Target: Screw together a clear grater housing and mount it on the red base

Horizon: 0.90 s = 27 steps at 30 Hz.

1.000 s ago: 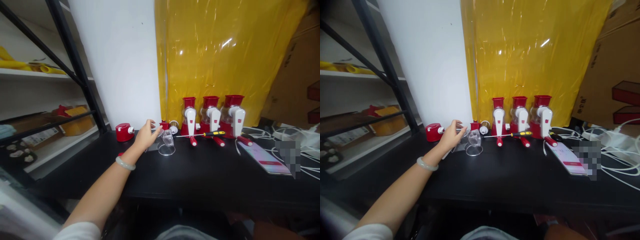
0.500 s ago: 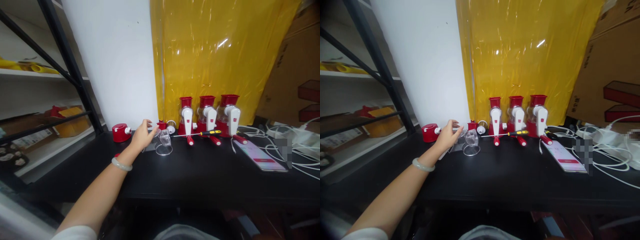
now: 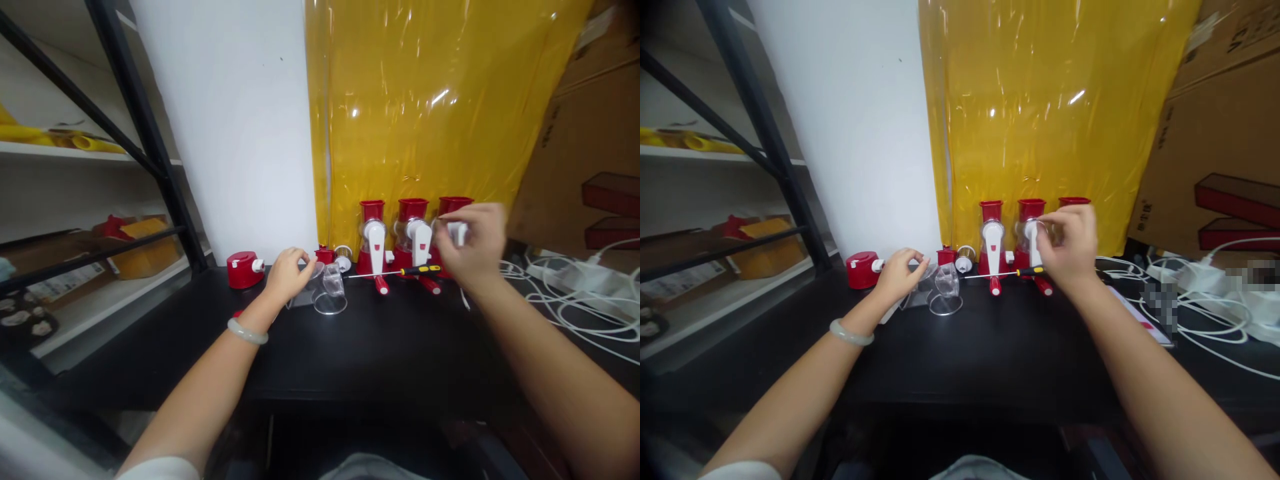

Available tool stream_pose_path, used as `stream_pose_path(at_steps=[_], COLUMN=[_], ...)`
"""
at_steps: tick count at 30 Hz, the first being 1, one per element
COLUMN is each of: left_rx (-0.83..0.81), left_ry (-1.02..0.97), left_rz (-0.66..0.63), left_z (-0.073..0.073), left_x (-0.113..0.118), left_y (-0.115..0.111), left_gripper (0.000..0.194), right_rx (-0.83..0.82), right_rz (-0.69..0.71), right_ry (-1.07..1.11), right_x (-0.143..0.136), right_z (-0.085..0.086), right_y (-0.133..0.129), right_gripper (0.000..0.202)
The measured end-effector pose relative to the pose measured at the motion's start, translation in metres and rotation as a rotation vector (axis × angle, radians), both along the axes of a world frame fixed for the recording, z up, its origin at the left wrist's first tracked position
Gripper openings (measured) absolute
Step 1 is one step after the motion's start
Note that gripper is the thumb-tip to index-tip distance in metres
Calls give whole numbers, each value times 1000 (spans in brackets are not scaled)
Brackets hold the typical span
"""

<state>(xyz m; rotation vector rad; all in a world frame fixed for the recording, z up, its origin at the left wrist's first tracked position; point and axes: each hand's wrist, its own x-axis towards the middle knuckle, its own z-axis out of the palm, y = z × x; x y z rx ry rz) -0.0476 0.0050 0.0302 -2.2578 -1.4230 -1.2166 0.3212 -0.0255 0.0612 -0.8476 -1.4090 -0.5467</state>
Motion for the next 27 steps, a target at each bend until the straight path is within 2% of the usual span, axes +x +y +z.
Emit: stream_pose_path(at_steps=[2, 4, 6, 8, 14, 17, 21, 27], left_rx=[3, -13, -28, -46, -150, -172, -234, -255], left_ry=[-1, -15, -20, -23, -20, -17, -26, -2], left_rz=[-29, -37, -28, -19, -23, -16, -4, 23], left_z=[-1, -2, -3, -2, 0, 0, 0, 1], left_x=[-1, -1, -1, 0, -1, -2, -2, -2], left_y=[1, 2, 2, 2, -1, -1, -1, -1], left_gripper=[20, 21, 24, 26, 33, 36, 40, 44], right_rx=[-129, -326, -496, -588, -607, -629, -669, -716], right_rz=[48, 106, 141, 151, 134, 218, 361, 413], right_ry=[186, 405, 502, 535, 539, 586, 726, 791], right_x=[8, 16, 21, 24, 27, 31, 37, 40], right_z=[-17, -34, -46, -53, -59, -68, -82, -89], right_y=[23, 42, 51, 51, 44, 55, 73, 81], right_gripper=[17, 20, 23, 23, 24, 32, 27, 14])
